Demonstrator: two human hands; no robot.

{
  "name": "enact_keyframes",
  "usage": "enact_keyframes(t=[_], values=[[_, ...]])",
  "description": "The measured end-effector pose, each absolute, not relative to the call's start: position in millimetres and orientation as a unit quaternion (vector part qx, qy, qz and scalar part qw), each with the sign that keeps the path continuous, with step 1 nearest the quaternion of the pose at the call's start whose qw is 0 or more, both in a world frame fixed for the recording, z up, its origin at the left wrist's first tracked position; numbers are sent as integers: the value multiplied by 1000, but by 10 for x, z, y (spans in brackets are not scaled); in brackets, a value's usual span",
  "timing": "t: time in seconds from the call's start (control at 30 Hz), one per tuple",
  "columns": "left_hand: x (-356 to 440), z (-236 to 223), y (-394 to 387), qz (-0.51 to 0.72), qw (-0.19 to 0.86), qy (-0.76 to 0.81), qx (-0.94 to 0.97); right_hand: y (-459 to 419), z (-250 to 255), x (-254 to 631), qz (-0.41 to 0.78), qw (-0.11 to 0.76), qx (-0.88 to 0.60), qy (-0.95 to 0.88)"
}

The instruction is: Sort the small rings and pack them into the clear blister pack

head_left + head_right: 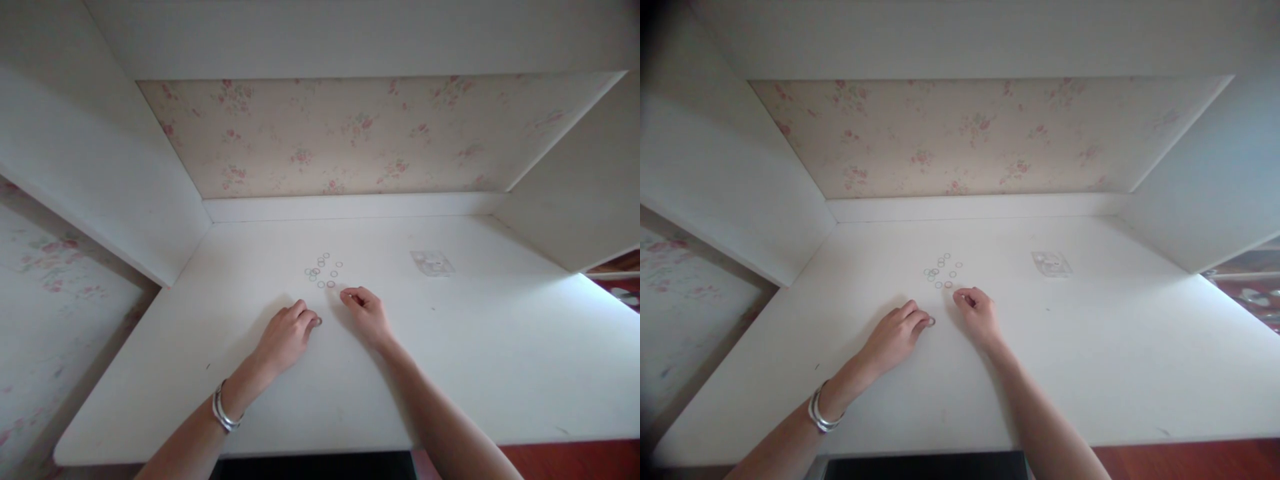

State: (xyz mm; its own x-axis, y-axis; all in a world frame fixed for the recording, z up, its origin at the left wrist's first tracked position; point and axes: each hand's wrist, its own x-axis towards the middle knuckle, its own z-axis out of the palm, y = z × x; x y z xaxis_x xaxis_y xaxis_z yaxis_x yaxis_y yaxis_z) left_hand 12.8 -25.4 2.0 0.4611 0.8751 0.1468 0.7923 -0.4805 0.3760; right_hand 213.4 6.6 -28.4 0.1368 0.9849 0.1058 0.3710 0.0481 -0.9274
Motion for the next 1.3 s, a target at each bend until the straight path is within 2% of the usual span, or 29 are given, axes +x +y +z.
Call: enact_keyframes(t=[0.17,0.3,0.5,0.67,1.03,1.3], values=[[17,33,-183,234,167,529,798,59,-303,2140,323,448,-607,-571],[-186,-14,-32,312,191,569,737,131,-341,2174,262,423,-616,-611],[-362,-171,94,329,293,598,670,510,-362,2257,126,281,-651,-694],[-391,-211,122,328,312,601,658,727,-334,2245,30,179,-650,-738],[-422,-253,144,332,323,589,662,399,-373,2314,-26,228,-630,-742],[-426,-245,145,323,333,579,671,168,-329,2306,-41,210,-639,-739]])
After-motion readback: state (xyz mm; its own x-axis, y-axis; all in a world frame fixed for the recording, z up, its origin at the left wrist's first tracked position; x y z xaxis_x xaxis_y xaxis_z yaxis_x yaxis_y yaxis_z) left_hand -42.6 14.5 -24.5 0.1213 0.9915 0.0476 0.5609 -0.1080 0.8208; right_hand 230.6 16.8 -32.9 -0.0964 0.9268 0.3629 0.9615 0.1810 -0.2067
